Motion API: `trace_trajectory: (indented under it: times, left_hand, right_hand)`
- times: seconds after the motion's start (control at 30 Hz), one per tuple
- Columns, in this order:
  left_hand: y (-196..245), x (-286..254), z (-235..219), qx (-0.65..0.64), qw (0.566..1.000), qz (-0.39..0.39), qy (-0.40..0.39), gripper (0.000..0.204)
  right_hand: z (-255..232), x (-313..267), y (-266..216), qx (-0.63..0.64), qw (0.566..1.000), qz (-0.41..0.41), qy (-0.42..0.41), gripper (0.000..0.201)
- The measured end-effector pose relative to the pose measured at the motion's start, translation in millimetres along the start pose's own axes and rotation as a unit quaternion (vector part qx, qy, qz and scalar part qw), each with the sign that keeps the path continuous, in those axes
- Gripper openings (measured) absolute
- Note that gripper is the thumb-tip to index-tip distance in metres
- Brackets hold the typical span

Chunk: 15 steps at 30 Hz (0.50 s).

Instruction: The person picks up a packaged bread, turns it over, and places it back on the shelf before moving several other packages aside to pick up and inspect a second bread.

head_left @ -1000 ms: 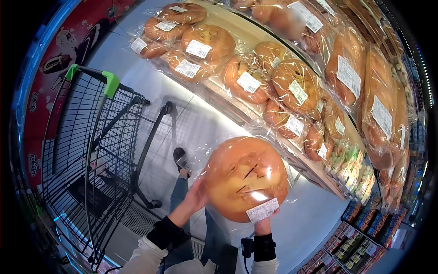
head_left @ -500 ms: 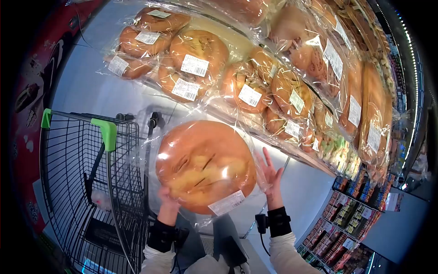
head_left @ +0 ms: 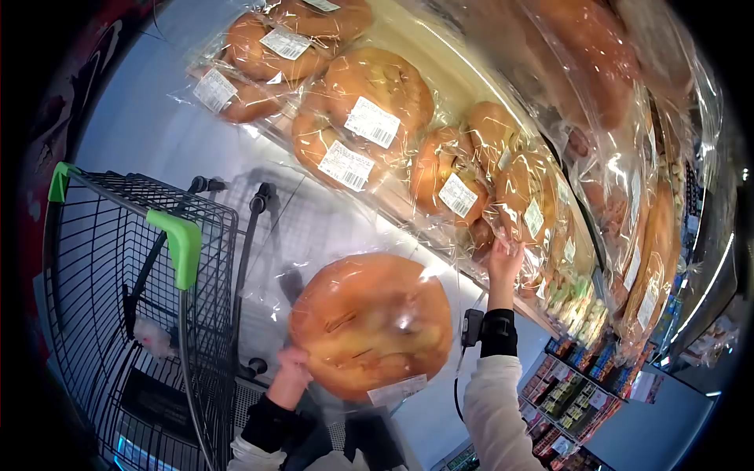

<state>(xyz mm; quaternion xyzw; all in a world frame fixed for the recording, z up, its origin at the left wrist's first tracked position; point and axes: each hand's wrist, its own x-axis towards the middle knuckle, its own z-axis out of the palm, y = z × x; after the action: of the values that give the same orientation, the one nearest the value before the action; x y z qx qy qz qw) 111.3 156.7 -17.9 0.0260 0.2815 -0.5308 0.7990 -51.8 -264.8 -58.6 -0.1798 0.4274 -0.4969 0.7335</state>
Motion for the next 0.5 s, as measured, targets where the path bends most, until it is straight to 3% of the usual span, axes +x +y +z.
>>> trace_trajectory:
  times: [0.1, 0.2, 0.23, 0.3, 0.43, 0.5]
  left_hand:
    - [-0.4, 0.9, -2.6, 0.017, 0.999, -0.023, -0.021, 0.073]
    - [-2.4, 2.6, -3.3, 0.03, 0.999, -0.014, -0.003, 0.072]
    - [-1.6, 2.9, -7.0, 0.024, 0.999, -0.03, 0.004, 0.072]
    - [-0.7, 4.7, -15.6, 0.008, 0.998, -0.064, 0.015, 0.072]
    - [-2.5, 7.7, -11.8, 0.012, 0.997, -0.079, 0.014, 0.073]
    - [-1.8, 9.9, -9.5, 0.019, 0.997, -0.073, 0.011, 0.073]
  right_hand:
    - [5.5, -8.7, -14.0, -0.116, 0.992, -0.019, -0.053, 0.033]
    - [30.6, -16.0, -40.9, -0.103, 0.979, -0.073, -0.159, 0.032]
    - [53.8, -26.3, -48.7, -0.049, 0.986, -0.085, -0.136, 0.023]
    - [94.8, -38.5, -67.6, -0.028, 0.981, -0.08, -0.173, 0.03]
    - [124.4, -22.2, -81.6, 0.093, 0.982, -0.029, -0.162, 0.065]
    - [151.3, -12.4, -69.5, 0.099, 0.981, -0.029, -0.163, 0.065]
